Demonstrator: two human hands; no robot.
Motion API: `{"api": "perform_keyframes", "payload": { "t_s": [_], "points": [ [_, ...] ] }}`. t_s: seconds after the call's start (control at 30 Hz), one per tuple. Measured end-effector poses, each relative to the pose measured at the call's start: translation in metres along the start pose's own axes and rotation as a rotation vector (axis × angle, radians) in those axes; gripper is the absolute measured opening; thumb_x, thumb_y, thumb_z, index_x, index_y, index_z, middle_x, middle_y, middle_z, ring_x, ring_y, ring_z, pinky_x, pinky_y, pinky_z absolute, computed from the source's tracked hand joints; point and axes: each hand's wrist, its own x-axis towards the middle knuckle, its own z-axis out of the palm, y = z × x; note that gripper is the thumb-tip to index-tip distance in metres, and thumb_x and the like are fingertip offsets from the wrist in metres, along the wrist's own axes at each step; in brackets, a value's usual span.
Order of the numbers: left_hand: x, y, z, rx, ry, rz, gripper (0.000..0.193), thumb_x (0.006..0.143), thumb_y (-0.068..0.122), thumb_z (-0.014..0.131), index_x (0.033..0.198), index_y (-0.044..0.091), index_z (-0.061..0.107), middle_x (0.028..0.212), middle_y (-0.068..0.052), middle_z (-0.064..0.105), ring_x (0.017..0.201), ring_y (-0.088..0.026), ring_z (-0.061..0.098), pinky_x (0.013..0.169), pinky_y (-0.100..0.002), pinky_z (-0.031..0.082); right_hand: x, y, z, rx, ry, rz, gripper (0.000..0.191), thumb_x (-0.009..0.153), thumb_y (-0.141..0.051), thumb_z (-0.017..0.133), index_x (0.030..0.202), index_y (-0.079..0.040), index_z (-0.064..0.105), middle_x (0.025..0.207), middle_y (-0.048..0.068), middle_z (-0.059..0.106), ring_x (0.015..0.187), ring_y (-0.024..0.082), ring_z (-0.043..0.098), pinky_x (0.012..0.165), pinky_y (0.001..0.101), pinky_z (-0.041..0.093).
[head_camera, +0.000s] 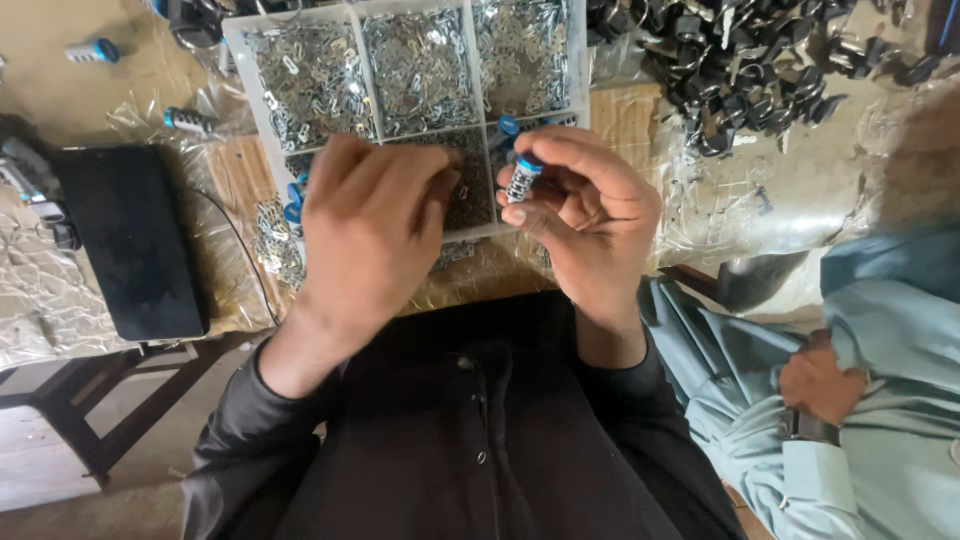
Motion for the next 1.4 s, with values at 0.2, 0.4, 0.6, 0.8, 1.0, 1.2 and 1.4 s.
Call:
{"api": "perform_keyframes", "payload": {
  "t_s": [0.2,0.4,0.6,0.8,1.0,1.2,1.4],
  "points": [
    [0.003,0.0,-0.004,-0.052,-0.002,0.024,0.019,0.089,0.002,0.077,0.106,0.009,0.072,0.104,-0.003,0.071,0.098,-0.026,0.058,0.089,-0.039,0.049,0.0,0.001,0.0,-0.005,-0.014,-0.045,0.038,0.096,0.021,0.075,0.127,0.003,0.063,0.132,0.016,0.061,0.108,0.021,0.071,0.093,0.0314,0.066],
    [0.005,0.001,0.0,0.178,-0.012,0.063,0.016,0.086,0.007,0.082,0.098,0.009,0.072,0.097,-0.003,0.069,0.094,-0.029,0.057,0.084,-0.041,0.048,-0.002,0.003,0.003,-0.017,-0.011,-0.046,0.037,0.096,0.022,0.076,0.127,0.004,0.063,0.132,0.015,0.059,0.108,0.02,0.07,0.094,0.0334,0.067],
    [0.003,0.003,-0.008,-0.142,0.009,0.028,0.011,0.094,0.002,0.077,0.103,0.004,0.071,0.101,-0.006,0.069,0.095,-0.029,0.057,0.085,-0.041,0.048,-0.004,-0.001,0.001,-0.041,-0.003,-0.051,0.037,0.097,0.021,0.076,0.127,0.004,0.062,0.133,0.015,0.059,0.107,0.019,0.07,0.094,0.0327,0.067],
    [0.011,0.002,0.001,0.029,0.012,0.042,0.011,0.095,0.008,0.083,0.098,0.007,0.072,0.098,-0.006,0.07,0.095,-0.032,0.059,0.086,-0.044,0.049,-0.004,0.0,0.004,-0.053,-0.013,-0.052,0.038,0.097,0.022,0.075,0.127,0.004,0.061,0.133,0.015,0.058,0.108,0.018,0.069,0.096,0.0318,0.067],
    [-0.001,0.001,-0.009,-0.305,-0.012,-0.078,0.009,0.099,0.006,0.08,0.102,0.006,0.073,0.102,-0.005,0.074,0.094,-0.025,0.063,0.083,-0.037,0.049,-0.005,0.0,0.002,-0.043,-0.011,-0.057,0.037,0.096,0.022,0.075,0.125,0.004,0.06,0.133,0.015,0.057,0.109,0.017,0.069,0.096,0.0301,0.066],
    [-0.007,0.009,-0.009,-0.493,-0.009,-0.105,0.012,0.103,0.008,0.077,0.115,0.007,0.075,0.106,-0.006,0.075,0.099,-0.02,0.067,0.088,-0.031,0.05,-0.005,0.004,0.004,-0.233,0.001,-0.102,0.037,0.095,0.022,0.076,0.123,0.003,0.063,0.131,0.014,0.059,0.103,0.014,0.07,0.086,0.0233,0.067],
    [0.0,0.013,-0.007,-0.467,0.012,-0.1,0.007,0.104,0.01,0.079,0.109,0.007,0.076,0.106,-0.005,0.076,0.094,-0.017,0.068,0.085,-0.03,0.049,-0.005,0.003,0.006,-0.364,0.04,-0.153,0.034,0.091,0.019,0.085,0.114,0.0,0.068,0.123,0.011,0.064,0.09,0.005,0.066,0.069,0.0124,0.056]
  ]
}}
